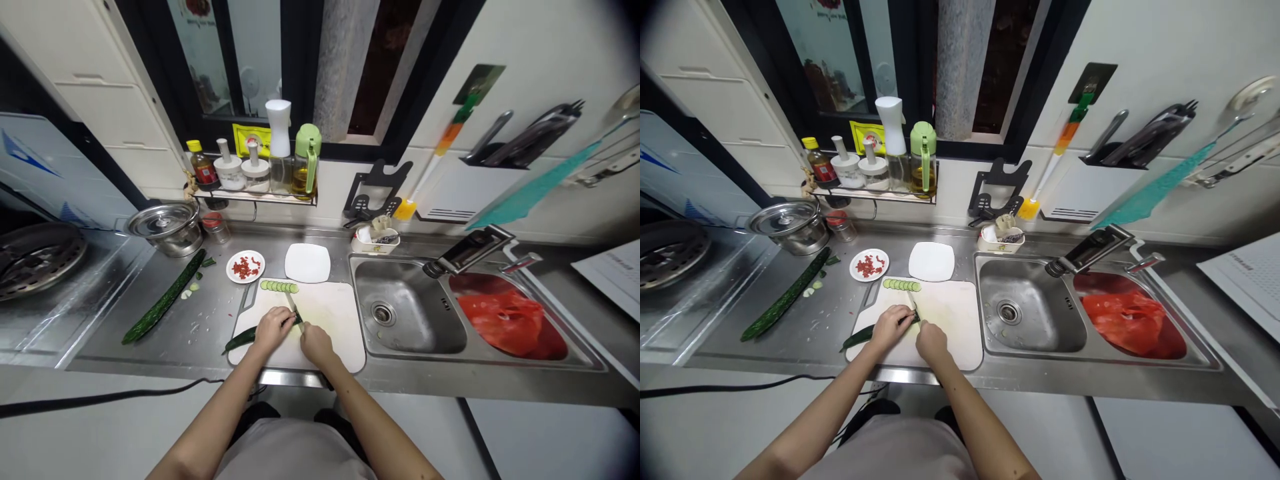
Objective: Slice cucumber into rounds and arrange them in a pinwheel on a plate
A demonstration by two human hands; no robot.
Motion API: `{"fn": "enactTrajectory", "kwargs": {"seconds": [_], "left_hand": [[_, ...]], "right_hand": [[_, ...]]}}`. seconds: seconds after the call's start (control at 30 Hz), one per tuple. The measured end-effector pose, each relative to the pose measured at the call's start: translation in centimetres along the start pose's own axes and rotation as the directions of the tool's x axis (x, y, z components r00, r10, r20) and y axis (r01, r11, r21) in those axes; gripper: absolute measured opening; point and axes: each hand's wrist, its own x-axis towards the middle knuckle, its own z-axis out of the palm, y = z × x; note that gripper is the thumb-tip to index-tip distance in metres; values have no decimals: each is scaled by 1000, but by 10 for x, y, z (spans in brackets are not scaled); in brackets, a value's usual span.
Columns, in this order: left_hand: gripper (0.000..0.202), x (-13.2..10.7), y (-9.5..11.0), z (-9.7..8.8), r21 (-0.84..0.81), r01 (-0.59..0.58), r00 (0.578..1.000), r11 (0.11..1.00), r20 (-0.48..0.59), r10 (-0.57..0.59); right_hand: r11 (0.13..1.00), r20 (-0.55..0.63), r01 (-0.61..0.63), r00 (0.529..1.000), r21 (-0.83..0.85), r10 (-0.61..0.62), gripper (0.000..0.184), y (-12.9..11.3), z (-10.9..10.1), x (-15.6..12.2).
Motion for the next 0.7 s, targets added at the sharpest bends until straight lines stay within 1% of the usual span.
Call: {"fn": "enactTrajectory", "kwargs": {"seconds": [0.4, 0.7], "left_hand": [[19, 1, -1, -2, 10, 9, 1000, 1000, 6, -9], [19, 0, 4, -5, 11, 12, 1000, 1000, -1, -12]], "right_hand": [[1000, -18, 6, 1000, -14, -6, 31, -4, 2, 5], [1000, -3, -15, 1000, -12, 15, 32, -6, -2, -3]]}}
